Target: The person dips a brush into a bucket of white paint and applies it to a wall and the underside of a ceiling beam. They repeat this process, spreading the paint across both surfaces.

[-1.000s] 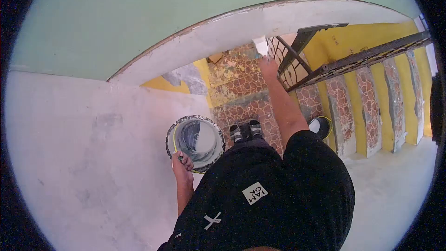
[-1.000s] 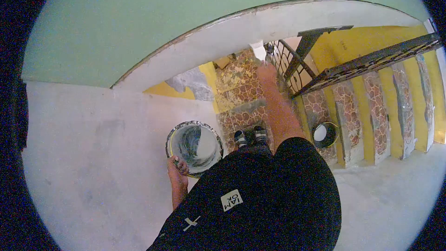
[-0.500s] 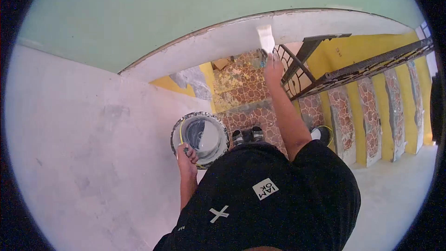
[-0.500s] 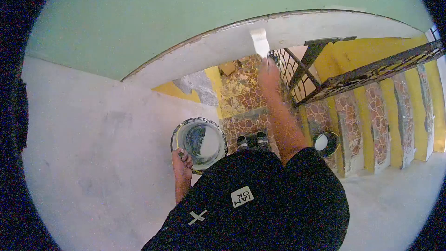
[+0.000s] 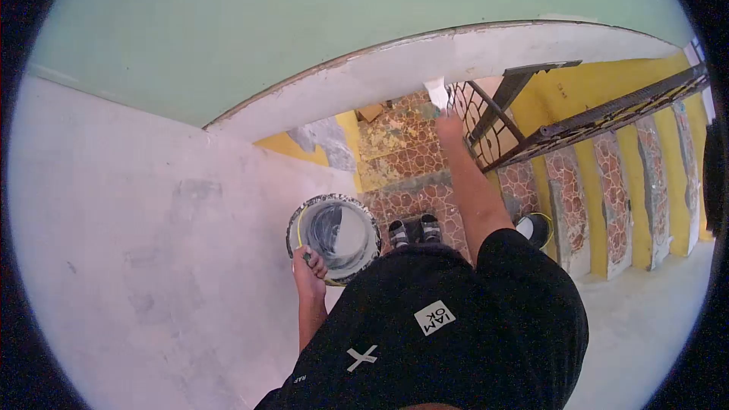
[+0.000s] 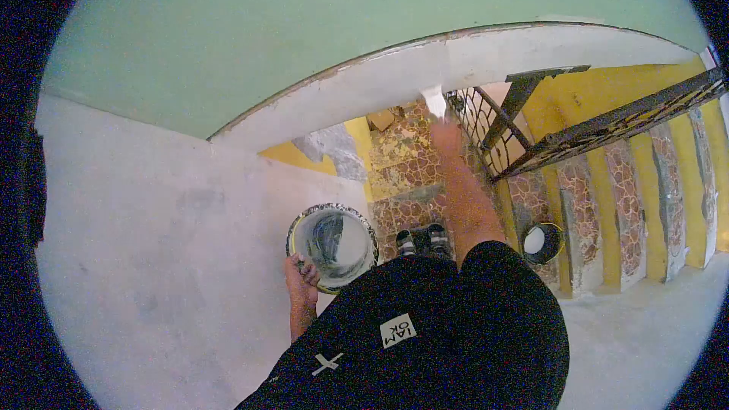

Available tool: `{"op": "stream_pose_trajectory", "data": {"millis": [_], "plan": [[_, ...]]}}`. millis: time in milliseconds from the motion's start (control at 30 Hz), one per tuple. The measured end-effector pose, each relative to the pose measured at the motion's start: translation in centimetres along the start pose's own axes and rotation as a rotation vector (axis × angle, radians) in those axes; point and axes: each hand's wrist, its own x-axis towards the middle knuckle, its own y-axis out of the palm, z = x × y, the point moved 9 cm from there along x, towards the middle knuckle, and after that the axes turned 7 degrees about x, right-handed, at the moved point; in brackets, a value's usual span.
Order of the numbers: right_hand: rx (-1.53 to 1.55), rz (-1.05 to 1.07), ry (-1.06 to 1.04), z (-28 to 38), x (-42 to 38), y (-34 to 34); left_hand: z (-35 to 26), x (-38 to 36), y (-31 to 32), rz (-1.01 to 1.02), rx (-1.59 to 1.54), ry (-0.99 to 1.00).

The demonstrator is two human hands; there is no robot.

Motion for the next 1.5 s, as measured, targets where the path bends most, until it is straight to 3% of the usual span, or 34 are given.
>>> {"op": "stream_pose_trajectory", "data": {"millis": [67, 200, 267, 300, 367, 400, 467, 600, 667, 800, 867, 900, 967, 1067, 1200, 1267, 1300, 1367, 1433, 1500], "plan": [[-0.287, 0.175, 0.159, -2.6, -0.7, 1.0, 0.2, 0.5, 0.3, -0.002, -0.007, -0.012], [-0.346, 0.332, 0.22, -4.3, -2.7, 1.8, 0.5, 0.6, -0.1, -0.023, -0.014, -0.004], [-0.187, 0.13, 0.148, -3.4, -3.7, 0.9, 0.2, 0.8, 0.3, 0.011, -0.021, 0.006], [-0.189, 0.125, 0.137, -3.0, -4.0, 1.2, 0.1, 0.7, 0.4, 0.033, -0.02, -0.002], [-0.114, -0.122, 0.044, 0.1, -4.6, -0.7, 0.2, 0.5, 0.3, 0.056, -0.032, -0.006], [-0.114, -0.124, 0.03, 1.7, -5.0, -1.2, 0.1, 0.4, 0.2, 0.055, -0.028, 0.006], [0.35, -0.133, 0.04, 7.9, -5.9, -5.0, -0.1, 0.0, 0.3, 0.057, -0.035, 0.026], [0.34, -0.179, -0.139, 12.0, -3.7, -5.4, -1.0, -1.0, 0.9, 0.113, -0.001, 0.066], [0.563, -0.152, -0.227, 14.8, -3.0, -5.9, -1.0, -1.0, 0.5, 0.104, 0.008, 0.081], [0.348, -0.176, -0.276, 11.7, -1.6, -3.9, -0.5, -1.0, 0.6, 0.106, -0.021, 0.068], [0.239, -0.096, -0.064, 6.1, -0.7, -1.1, -0.5, -1.3, 0.6, 0.068, -0.036, 0.074], [0.24, -0.092, -0.064, 4.9, -0.8, -0.8, -0.5, -1.3, 0.6, 0.068, -0.036, 0.075], [0.158, 0.116, 0.267, -0.5, -1.3, 1.7, -0.6, -1.1, 0.4, 0.064, -0.037, 0.072], [-0.005, 0.164, 0.378, -7.8, -1.0, 4.7, -0.8, -0.9, 0.5, 0.056, -0.063, 0.081], [0.062, 0.34, 0.418, -11.8, -2.4, 5.1, -0.7, -2.1, 1.1, 0.017, -0.056, 0.081], [1.069, 0.932, 1.102, -9.5, -9.0, 7.3, -0.5, -2.2, 1.4, 0.042, -0.072, 0.084], [1.057, 0.932, 1.105, -8.2, -10.0, 6.1, -0.4, -2.2, 1.3, 0.035, -0.065, 0.083], [1.442, 0.93, 1.119, -4.1, -11.5, 5.7, -0.5, -2.1, 1.1, 0.024, -0.068, 0.077], [1.472, 1.006, 1.023, -2.5, -12.0, 5.3, -0.6, -2.4, 1.2, 0.033, -0.043, 0.07], [1.428, 0.891, 1.02, -1.8, -12.5, 4.6, -0.5, -2.3, 1.1, 0.05, -0.042, 0.069]]}}
